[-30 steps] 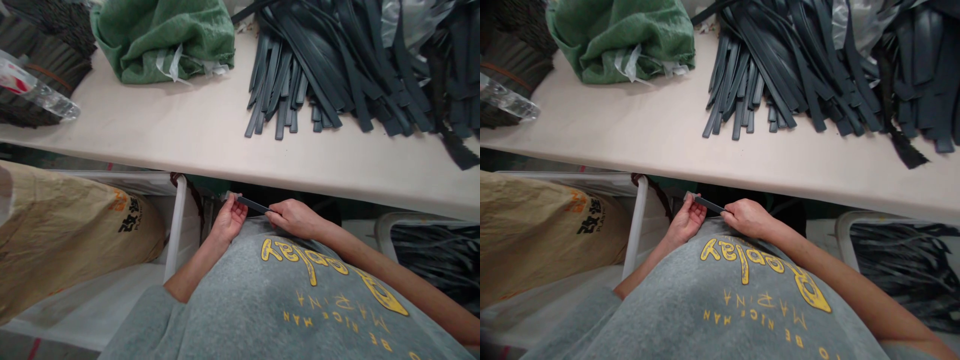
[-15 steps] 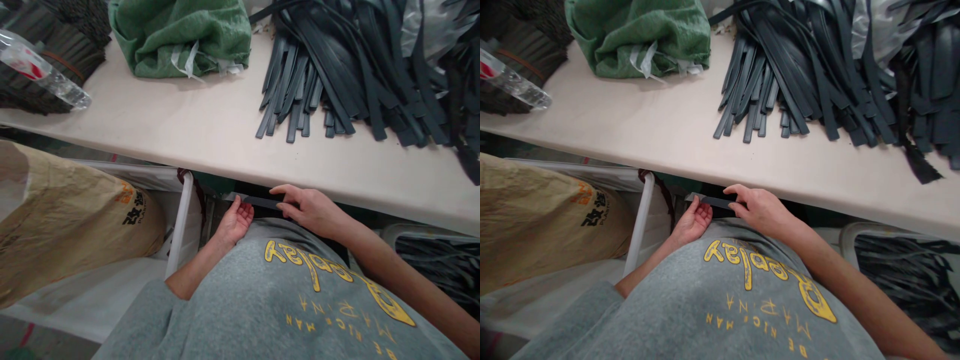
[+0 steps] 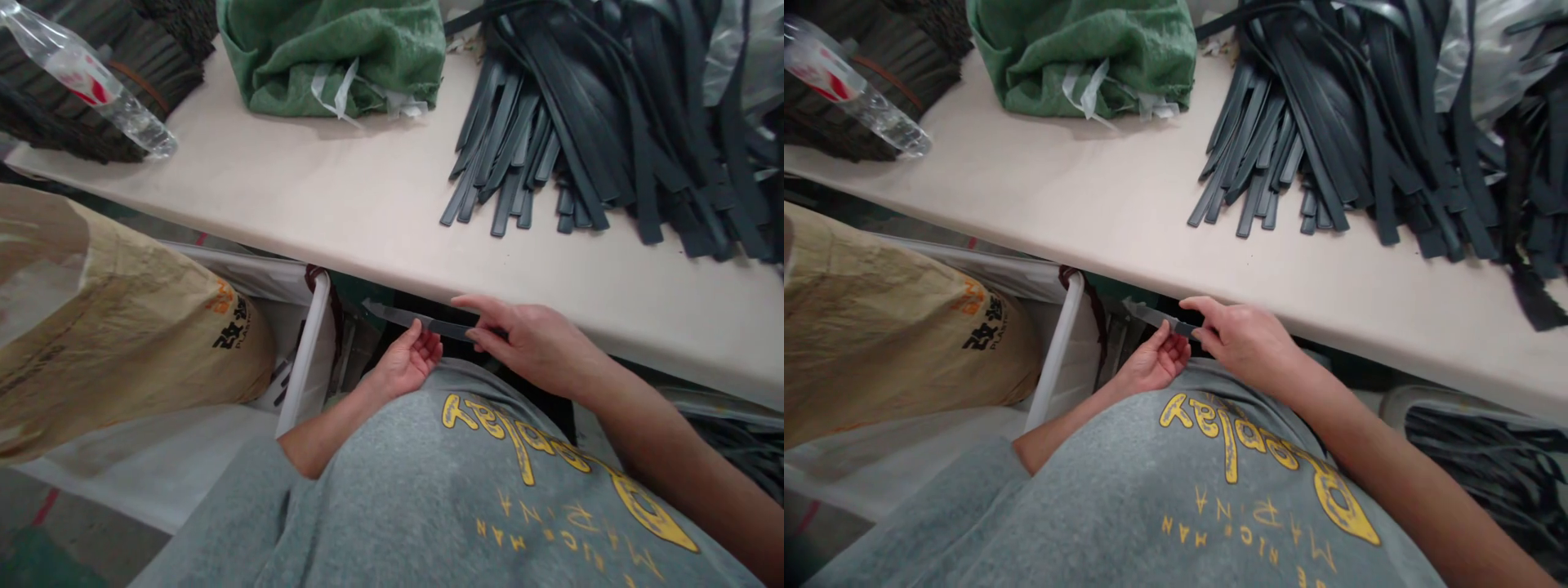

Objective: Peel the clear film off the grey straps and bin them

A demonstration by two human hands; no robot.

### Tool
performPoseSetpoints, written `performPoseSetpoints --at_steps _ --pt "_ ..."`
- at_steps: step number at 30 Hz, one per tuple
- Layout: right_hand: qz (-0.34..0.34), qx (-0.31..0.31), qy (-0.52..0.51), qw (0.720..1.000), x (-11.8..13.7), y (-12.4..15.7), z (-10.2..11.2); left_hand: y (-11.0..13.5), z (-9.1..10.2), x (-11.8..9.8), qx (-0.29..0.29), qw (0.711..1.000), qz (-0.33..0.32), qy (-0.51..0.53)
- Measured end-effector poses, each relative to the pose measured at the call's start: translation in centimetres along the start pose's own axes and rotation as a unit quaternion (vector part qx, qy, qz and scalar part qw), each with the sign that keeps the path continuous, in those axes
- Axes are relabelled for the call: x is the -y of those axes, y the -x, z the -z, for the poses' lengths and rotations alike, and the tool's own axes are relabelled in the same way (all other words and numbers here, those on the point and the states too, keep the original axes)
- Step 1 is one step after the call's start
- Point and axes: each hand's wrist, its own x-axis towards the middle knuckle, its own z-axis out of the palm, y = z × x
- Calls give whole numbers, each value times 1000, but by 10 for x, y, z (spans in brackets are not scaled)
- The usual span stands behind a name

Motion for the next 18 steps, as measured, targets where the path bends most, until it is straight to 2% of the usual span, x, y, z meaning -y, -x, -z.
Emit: performPoseSetpoints --at_steps 2,5,8,12,16,18 --pt "-7 4 37 999 5 -11 -13 1 -1 3 20 1000 15 -6" --pt "-7 -3 22 1000 9 -21 -26 2 -2 3 23 1000 5 3" --pt "15 -15 -16 1000 6 -11 -14 -1 0 -1 -1 999 -24 21" --pt "8 -3 1 1000 6 -1 2 -3 1 -2 6 1000 10 14" --pt "-11 -16 73 997 11 -18 -20 0 -3 1 8 1000 14 18" --pt "25 -23 92 995 11 -24 -33 0 -3 0 2 1000 2 22"
